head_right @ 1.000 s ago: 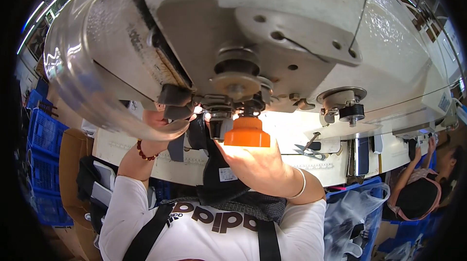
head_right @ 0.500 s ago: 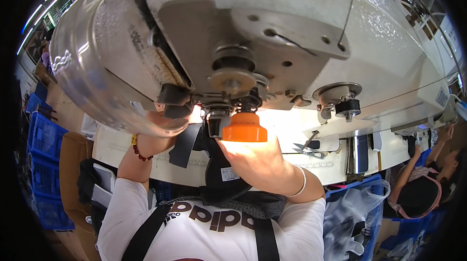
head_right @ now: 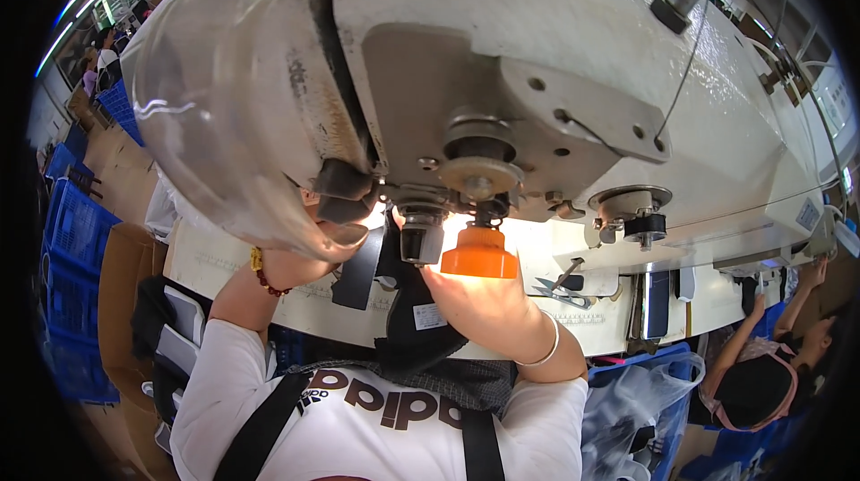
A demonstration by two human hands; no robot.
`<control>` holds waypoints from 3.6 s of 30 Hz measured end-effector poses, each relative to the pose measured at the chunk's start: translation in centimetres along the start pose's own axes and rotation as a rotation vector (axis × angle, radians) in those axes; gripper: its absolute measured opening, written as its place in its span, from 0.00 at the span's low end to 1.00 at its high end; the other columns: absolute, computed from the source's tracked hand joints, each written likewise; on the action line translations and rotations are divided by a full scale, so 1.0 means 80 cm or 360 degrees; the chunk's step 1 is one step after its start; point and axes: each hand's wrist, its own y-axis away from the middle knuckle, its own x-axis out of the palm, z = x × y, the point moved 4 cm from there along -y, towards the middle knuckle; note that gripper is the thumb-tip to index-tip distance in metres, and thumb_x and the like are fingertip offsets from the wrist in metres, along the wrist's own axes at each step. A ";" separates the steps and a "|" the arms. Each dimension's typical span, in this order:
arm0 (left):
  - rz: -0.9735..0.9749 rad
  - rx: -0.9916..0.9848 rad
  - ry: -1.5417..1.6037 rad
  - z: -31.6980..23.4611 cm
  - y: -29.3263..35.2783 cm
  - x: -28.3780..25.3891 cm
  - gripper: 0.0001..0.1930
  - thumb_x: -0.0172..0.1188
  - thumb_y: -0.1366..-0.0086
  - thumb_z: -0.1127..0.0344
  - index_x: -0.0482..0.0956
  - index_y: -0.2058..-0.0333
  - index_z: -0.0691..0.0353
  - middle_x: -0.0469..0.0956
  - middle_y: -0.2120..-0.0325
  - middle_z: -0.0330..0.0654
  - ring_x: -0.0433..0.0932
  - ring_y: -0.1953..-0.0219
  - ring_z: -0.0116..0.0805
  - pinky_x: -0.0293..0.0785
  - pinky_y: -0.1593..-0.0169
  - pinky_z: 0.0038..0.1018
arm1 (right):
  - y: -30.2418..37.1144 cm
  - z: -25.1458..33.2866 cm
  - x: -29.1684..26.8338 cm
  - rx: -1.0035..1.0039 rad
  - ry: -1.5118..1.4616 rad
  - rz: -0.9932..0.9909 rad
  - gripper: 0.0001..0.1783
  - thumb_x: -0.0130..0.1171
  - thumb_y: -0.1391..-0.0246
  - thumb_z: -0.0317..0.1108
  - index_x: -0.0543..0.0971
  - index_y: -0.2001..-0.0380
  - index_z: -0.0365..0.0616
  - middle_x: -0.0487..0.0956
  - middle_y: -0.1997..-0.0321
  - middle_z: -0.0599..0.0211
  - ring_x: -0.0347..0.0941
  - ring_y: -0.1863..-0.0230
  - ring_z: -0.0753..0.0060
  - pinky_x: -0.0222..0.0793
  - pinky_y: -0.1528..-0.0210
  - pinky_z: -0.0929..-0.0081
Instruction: Sewing and assembling shoe components using a heavy-duty sewing machine.
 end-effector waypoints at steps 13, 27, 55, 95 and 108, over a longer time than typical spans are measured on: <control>-0.0208 0.0091 -0.0448 -0.029 0.001 0.027 0.14 0.65 0.53 0.76 0.81 0.63 0.71 0.79 0.59 0.51 0.79 0.71 0.41 0.76 0.73 0.29 | -0.016 -0.069 -0.008 -0.0068 -0.0767 0.0052 0.13 0.71 0.61 0.33 0.88 0.67 0.56 0.85 0.65 0.73 0.84 0.64 0.69 0.81 0.64 0.73; -0.0840 -0.0606 0.0359 -0.004 0.024 0.020 0.05 0.61 0.42 0.80 0.80 0.66 0.68 0.78 0.69 0.47 0.81 0.67 0.45 0.78 0.66 0.28 | -0.013 0.020 -0.048 0.0065 -0.0293 0.0500 0.34 0.71 0.55 0.33 0.77 0.41 0.38 0.79 0.44 0.52 0.79 0.50 0.50 0.74 0.49 0.52; -0.0819 -0.1234 0.3045 -0.052 0.036 0.081 0.13 0.54 0.24 0.67 0.76 0.46 0.66 0.81 0.54 0.39 0.82 0.52 0.24 0.79 0.51 0.22 | -0.018 0.018 -0.001 0.0139 -0.0385 0.0440 0.47 0.71 0.63 0.27 0.68 0.35 0.36 0.67 0.41 0.37 0.66 0.41 0.37 0.67 0.40 0.49; -0.0738 -0.1027 0.2627 -0.038 0.050 0.197 0.23 0.59 0.28 0.65 0.67 0.37 0.64 0.77 0.48 0.49 0.74 0.40 0.37 0.72 0.36 0.37 | -0.022 0.006 -0.004 -0.0223 -0.0199 0.0404 0.27 0.68 0.49 0.36 0.79 0.48 0.32 0.74 0.55 0.50 0.81 0.68 0.56 0.76 0.69 0.64; -0.0479 -0.1641 0.2481 -0.031 0.027 0.058 0.13 0.53 0.23 0.69 0.78 0.45 0.66 0.83 0.57 0.37 0.82 0.55 0.24 0.81 0.51 0.26 | -0.013 -0.001 0.008 -0.0228 0.0120 0.0048 0.29 0.61 0.54 0.31 0.81 0.45 0.40 0.74 0.79 0.66 0.73 0.67 0.59 0.70 0.63 0.66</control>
